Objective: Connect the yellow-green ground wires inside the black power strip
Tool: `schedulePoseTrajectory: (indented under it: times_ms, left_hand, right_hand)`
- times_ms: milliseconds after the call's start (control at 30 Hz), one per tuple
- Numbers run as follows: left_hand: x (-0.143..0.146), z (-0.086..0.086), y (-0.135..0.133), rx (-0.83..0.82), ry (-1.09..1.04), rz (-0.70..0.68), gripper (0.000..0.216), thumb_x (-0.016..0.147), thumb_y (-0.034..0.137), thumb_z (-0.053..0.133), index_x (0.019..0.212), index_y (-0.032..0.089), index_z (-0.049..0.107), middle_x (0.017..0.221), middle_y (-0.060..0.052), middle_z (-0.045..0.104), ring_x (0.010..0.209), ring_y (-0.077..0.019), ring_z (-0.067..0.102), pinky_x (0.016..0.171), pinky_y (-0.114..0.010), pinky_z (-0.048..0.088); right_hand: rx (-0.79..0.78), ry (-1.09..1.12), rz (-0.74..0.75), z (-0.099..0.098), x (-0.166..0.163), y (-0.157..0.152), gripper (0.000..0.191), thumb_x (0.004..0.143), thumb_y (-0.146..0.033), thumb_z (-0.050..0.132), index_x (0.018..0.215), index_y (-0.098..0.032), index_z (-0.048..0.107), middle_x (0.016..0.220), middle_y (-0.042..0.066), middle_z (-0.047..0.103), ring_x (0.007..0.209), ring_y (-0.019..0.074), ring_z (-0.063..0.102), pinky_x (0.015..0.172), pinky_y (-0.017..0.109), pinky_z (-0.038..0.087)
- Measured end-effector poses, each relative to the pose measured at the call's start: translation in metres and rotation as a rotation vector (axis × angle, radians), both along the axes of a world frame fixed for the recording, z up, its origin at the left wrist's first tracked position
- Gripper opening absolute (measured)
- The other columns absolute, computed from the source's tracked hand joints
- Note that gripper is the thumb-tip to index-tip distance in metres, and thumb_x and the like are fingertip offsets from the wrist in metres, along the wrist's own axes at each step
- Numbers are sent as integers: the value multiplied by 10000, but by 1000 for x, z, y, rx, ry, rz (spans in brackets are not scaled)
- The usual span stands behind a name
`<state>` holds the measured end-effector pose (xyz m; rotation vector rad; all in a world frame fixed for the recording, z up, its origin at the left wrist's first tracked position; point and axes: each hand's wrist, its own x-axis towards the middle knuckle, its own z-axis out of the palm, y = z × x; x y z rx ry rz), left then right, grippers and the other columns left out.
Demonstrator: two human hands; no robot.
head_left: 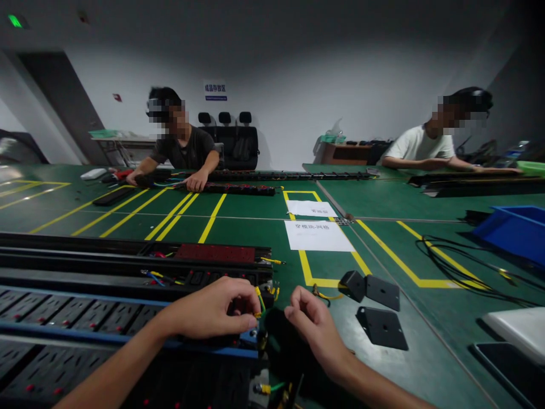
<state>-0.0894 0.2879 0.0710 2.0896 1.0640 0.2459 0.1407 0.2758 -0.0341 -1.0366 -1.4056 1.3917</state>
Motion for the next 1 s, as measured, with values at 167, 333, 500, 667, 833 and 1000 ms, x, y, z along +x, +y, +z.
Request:
schedulePoseTrajectory:
  times_ms: [167,333,500,667,833,1000]
  left_hand:
    - [-1,-2,0,-22,5,-47,104,843,222,636,900,170,706,851,2,672,743,-114,601,680,-209,466]
    - [-2,-4,1,-34,-14,-82,79,828,160,635,884,170,690,851,6,672,737,-104,605,690,-198,473]
    - [-3,-5,1,-44,34,-62,117,833,243,680,930,178,677,873,8,662,744,-112,591,682,-209,453]
    - [-2,-3,0,-2,86,-83,141,872,317,643,880,179,617,800,21,600,714,-114,538,643,-218,398]
    - [-1,2,-1,-7,102,-40,165,925,355,564,915,191,571,819,13,595,718,-129,524,623,-242,350]
    - [-1,1,-1,-26,80,-40,207,932,403,558,914,198,539,758,33,546,673,-119,490,602,-241,354]
  right_hand:
    - [-122,48,69,4,4,4,347,833,-427,655,719,-240,386,570,-99,299,478,76,226,456,230,166]
    - [-337,209,259,15,10,11,434,783,-473,745,724,-236,387,520,-126,275,428,47,156,398,200,99]
    - [-521,393,335,20,14,15,496,751,-422,812,705,-227,359,538,-127,259,423,31,130,378,177,66]
    - [-546,470,369,20,14,16,487,775,-394,810,694,-218,363,549,-116,273,429,29,142,373,163,78]
    - [-566,529,383,20,17,16,470,805,-346,794,692,-210,359,555,-113,269,431,27,136,373,153,83]
    - [-736,670,509,21,22,20,502,815,-350,771,673,-212,309,535,-112,249,407,27,129,362,163,105]
